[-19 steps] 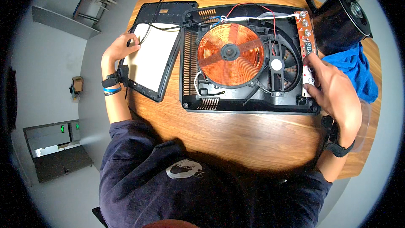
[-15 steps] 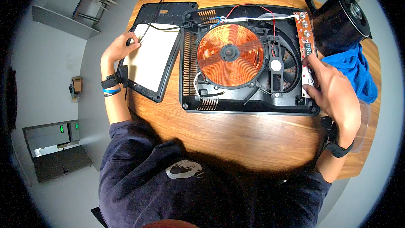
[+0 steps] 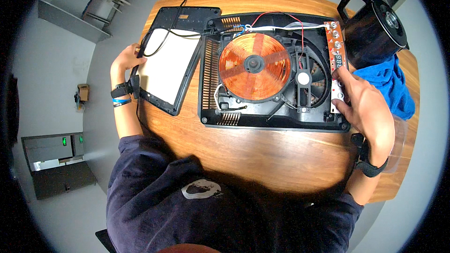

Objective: The person disassembles an induction cooktop, removes the glass top, and uses a screwdriver to adjust internal components including the copper coil and circuit board. The person then reassembles the cooktop by placing the glass top back and securing it.

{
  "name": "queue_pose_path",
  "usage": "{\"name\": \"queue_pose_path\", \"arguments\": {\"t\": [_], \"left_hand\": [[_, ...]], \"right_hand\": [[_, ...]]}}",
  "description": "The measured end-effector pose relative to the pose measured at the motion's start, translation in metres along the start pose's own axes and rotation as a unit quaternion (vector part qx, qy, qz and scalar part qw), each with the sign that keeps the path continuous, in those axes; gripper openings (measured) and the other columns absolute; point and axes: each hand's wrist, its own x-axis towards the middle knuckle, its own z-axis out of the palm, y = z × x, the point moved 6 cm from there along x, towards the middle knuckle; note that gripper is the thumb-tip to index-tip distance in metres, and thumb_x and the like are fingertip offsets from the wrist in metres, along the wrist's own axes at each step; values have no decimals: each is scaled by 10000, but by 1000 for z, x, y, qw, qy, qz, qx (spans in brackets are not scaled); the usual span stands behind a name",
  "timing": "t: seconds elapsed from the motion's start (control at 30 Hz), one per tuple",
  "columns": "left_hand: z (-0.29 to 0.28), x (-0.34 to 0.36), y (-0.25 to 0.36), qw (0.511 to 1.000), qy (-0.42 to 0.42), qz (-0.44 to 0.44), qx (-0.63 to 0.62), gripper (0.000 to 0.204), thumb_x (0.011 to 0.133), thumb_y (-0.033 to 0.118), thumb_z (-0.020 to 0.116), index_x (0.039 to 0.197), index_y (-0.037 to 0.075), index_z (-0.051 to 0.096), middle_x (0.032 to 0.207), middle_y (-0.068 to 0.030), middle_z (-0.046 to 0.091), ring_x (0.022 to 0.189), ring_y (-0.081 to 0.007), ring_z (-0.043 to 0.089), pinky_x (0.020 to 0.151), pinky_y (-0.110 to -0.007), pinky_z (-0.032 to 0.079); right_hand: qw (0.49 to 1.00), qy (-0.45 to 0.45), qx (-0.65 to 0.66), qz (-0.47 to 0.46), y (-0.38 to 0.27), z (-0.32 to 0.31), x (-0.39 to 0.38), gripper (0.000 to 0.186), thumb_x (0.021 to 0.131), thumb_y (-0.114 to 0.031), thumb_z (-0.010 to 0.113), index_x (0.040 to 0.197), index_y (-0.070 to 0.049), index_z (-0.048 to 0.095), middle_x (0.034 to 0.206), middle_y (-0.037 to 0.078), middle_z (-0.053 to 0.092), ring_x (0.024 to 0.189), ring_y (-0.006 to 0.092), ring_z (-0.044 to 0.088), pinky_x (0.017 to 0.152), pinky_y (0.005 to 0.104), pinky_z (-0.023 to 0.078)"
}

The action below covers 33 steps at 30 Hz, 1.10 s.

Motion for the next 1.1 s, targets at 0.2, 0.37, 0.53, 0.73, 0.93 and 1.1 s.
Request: {"name": "queue_pose_path", "arguments": {"t": [0.2,0.37,0.53,0.73,0.93,1.1], "left_hand": [[0,-3,-14,999,-7,3,-34,721,867,290,987,1461,4,695,1236,-256,815,1195,-386,789,1044,-490,619],[6,-15,-19,998,3,14,-58,460,918,187,892,1303,-24,753,1066,-176,819,988,-257,778,899,-414,608],[-17,-20,-15,984,67,24,-162,233,964,104,757,1140,-46,787,873,-57,755,827,-142,700,795,-309,569],[-25,-12,-2,970,171,86,-149,454,1020,224,800,1413,16,706,1188,-181,844,1076,-268,823,967,-395,633],[-16,-20,43,989,64,78,-105,782,951,396,917,1588,42,632,1346,-265,796,1242,-368,797,1070,-483,629],[-9,-9,55,998,-28,-11,-58,990,814,469,1009,1535,-102,643,1338,-259,791,1134,-363,816,986,-443,677]], "right_hand": [[999,23,-1,-26,1,1,-2,561,868,-12,874,1361,-67,612,1071,240,754,990,472,750,854,551,579],[1000,8,-15,-15,2,1,-1,558,873,-18,874,1361,-53,607,1095,250,752,1017,485,742,864,555,577],[1000,21,-16,-16,4,3,-3,576,871,-25,881,1376,-55,606,1084,254,747,1035,488,735,869,560,573],[1000,16,-22,-13,0,2,-3,585,872,-30,884,1385,-55,604,1074,254,746,1031,498,730,876,567,571],[1000,6,-25,-14,2,3,-2,600,865,-34,890,1392,-58,604,1114,252,760,1070,492,734,897,563,583],[999,18,-44,-21,-1,-2,-8,592,871,-48,888,1392,-66,608,1153,249,769,1104,492,732,917,561,592]]}}
